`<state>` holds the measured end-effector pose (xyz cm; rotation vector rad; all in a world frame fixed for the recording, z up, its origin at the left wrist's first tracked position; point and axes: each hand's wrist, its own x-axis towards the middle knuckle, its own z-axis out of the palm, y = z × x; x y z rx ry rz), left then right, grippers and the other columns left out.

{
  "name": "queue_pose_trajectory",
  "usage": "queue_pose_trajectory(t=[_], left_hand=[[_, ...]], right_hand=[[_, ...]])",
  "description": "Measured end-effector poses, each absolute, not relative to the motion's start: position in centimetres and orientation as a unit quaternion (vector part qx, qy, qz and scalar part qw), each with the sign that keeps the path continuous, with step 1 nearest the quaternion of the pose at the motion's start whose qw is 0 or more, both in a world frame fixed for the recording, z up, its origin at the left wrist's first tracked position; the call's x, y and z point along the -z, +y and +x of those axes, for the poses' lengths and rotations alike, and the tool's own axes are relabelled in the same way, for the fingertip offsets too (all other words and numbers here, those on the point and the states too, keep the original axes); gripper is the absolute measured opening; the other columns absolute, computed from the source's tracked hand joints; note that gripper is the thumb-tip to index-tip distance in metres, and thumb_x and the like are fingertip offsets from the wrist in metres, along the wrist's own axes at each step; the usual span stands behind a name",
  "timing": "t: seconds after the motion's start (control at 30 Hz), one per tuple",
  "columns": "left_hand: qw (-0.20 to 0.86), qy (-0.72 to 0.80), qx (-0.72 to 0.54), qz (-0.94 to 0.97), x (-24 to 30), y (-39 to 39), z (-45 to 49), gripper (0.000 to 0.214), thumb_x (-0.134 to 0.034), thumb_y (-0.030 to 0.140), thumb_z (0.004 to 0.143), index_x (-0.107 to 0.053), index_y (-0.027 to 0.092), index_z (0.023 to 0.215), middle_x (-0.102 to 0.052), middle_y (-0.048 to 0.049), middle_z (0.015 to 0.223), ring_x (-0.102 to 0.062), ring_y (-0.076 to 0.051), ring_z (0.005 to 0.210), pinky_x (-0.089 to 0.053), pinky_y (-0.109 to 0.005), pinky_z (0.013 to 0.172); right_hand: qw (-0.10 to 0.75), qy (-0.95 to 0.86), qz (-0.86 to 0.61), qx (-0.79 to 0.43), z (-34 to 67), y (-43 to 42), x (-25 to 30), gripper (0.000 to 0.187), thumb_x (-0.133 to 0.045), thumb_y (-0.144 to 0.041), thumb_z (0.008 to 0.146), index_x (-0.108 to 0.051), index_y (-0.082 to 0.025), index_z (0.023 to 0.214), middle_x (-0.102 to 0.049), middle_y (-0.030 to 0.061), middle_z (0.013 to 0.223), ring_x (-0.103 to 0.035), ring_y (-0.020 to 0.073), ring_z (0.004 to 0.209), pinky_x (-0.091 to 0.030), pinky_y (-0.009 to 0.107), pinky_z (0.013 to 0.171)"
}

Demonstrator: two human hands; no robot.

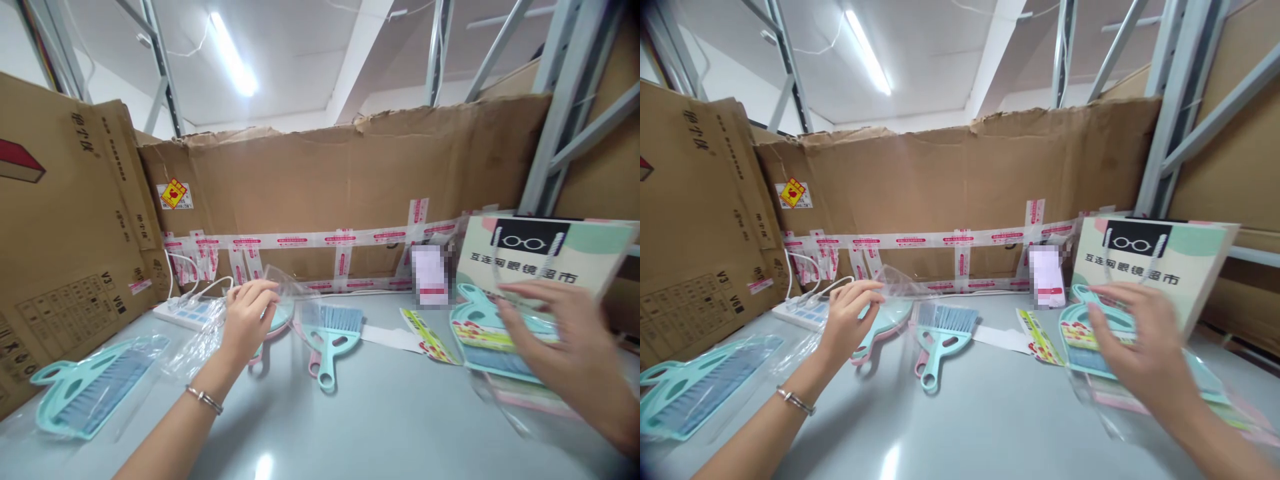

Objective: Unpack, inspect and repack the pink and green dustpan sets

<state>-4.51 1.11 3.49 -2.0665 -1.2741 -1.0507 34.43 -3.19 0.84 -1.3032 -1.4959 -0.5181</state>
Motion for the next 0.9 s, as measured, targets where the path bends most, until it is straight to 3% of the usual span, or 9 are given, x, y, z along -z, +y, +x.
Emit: queue_pose_trajectory(t=[0.07, 0.13, 0.3, 0.4, 0.5, 0.6, 0.77, 0.83, 0.9], left_hand=[[0.232, -0.425, 0.457, -0.746, -3.3, 0.8, -4.1, 0.020, -0.043, 0.017, 0.083, -0.058, 0.022, 0.070, -0.067, -0.0030, 0.099, -0.056, -0.019, 0.098, -0.033, -0.036, 0.087], [0.205, -0.414, 0.505, -0.729, -3.1, 0.6, -3.7, 0.019, -0.044, 0.018, 0.082, -0.058, 0.022, 0.071, -0.066, -0.0034, 0.098, -0.056, -0.019, 0.096, -0.036, -0.036, 0.087], [0.137, -0.410, 0.565, -0.703, -3.2, 1.2, -4.2, 0.014, -0.045, 0.016, 0.080, -0.057, 0.021, 0.072, -0.064, -0.0045, 0.093, -0.056, -0.018, 0.094, -0.041, -0.035, 0.086], [0.120, -0.446, 0.625, -0.629, -4.4, 2.2, -7.1, 0.011, -0.045, 0.015, 0.077, -0.055, 0.019, 0.076, -0.062, -0.0046, 0.089, -0.057, -0.018, 0.091, -0.044, -0.032, 0.081], [0.207, -0.529, 0.644, -0.513, -5.7, 3.0, -12.0, 0.012, -0.044, 0.013, 0.074, -0.055, 0.016, 0.079, -0.060, -0.0047, 0.086, -0.057, -0.019, 0.086, -0.045, -0.034, 0.078], [0.304, -0.680, 0.479, -0.464, -6.1, 3.2, -16.3, 0.017, -0.041, 0.015, 0.076, -0.058, 0.014, 0.081, -0.059, -0.0090, 0.095, -0.050, -0.029, 0.101, -0.038, -0.046, 0.085], [0.154, -0.813, 0.111, -0.550, -5.0, 2.8, -17.4, 0.030, -0.045, 0.007, 0.065, -0.064, 0.017, 0.086, -0.062, -0.0172, 0.098, -0.052, -0.037, 0.098, -0.038, -0.052, 0.076], [0.167, -0.793, 0.073, -0.582, -5.0, 2.3, -15.6, 0.039, -0.048, 0.006, 0.060, -0.062, 0.018, 0.094, -0.059, -0.0191, 0.111, -0.047, -0.039, 0.109, -0.033, -0.057, 0.081], [0.201, -0.752, 0.094, -0.620, -5.1, 1.6, -13.0, 0.052, -0.051, 0.012, 0.060, -0.055, 0.018, 0.111, -0.045, -0.0198, 0.131, -0.034, -0.040, 0.123, -0.026, -0.061, 0.088]], right_hand=[[0.514, -0.680, -0.513, 0.103, 30.5, -1.9, -1.5, 0.024, -0.045, -0.041, 0.081, -0.053, -0.024, 0.096, -0.056, 0.0100, 0.100, -0.053, 0.0253, 0.095, -0.043, 0.040, 0.081], [0.455, -0.727, -0.515, -0.015, 27.1, 0.0, -0.9, 0.033, -0.047, -0.045, 0.079, -0.052, -0.024, 0.104, -0.057, 0.0101, 0.107, -0.054, 0.0253, 0.099, -0.044, 0.040, 0.084], [0.247, -0.818, -0.493, -0.163, 21.7, 3.5, 2.6, 0.075, -0.058, -0.051, 0.068, -0.040, -0.012, 0.130, -0.039, 0.0167, 0.137, -0.035, 0.0291, 0.126, -0.027, 0.044, 0.105], [0.161, -0.824, -0.493, -0.226, 20.7, 3.6, 3.6, 0.074, -0.053, -0.054, 0.073, -0.042, -0.010, 0.131, -0.032, 0.0167, 0.142, -0.028, 0.0277, 0.131, -0.022, 0.041, 0.107], [0.169, -0.814, -0.501, -0.242, 21.3, 3.2, 3.8, 0.072, -0.053, -0.054, 0.073, -0.044, -0.011, 0.130, -0.031, 0.0154, 0.142, -0.028, 0.0268, 0.131, -0.021, 0.040, 0.108], [0.195, -0.799, -0.519, -0.235, 22.1, 3.3, 4.0, 0.070, -0.054, -0.055, 0.073, -0.046, -0.013, 0.129, -0.037, 0.0145, 0.140, -0.032, 0.0274, 0.129, -0.023, 0.041, 0.107], [0.225, -0.803, -0.516, -0.196, 22.3, 3.7, 4.6, 0.063, -0.056, -0.053, 0.072, -0.053, -0.014, 0.122, -0.048, 0.0146, 0.130, -0.041, 0.0280, 0.122, -0.029, 0.041, 0.104], [0.231, -0.800, -0.520, -0.189, 22.2, 3.6, 4.8, 0.061, -0.055, -0.052, 0.073, -0.054, -0.015, 0.121, -0.049, 0.0140, 0.129, -0.042, 0.0281, 0.121, -0.030, 0.042, 0.103], [0.231, -0.799, -0.522, -0.190, 22.1, 3.6, 4.9, 0.060, -0.055, -0.052, 0.073, -0.054, -0.015, 0.120, -0.050, 0.0139, 0.129, -0.042, 0.0281, 0.121, -0.030, 0.042, 0.103]])
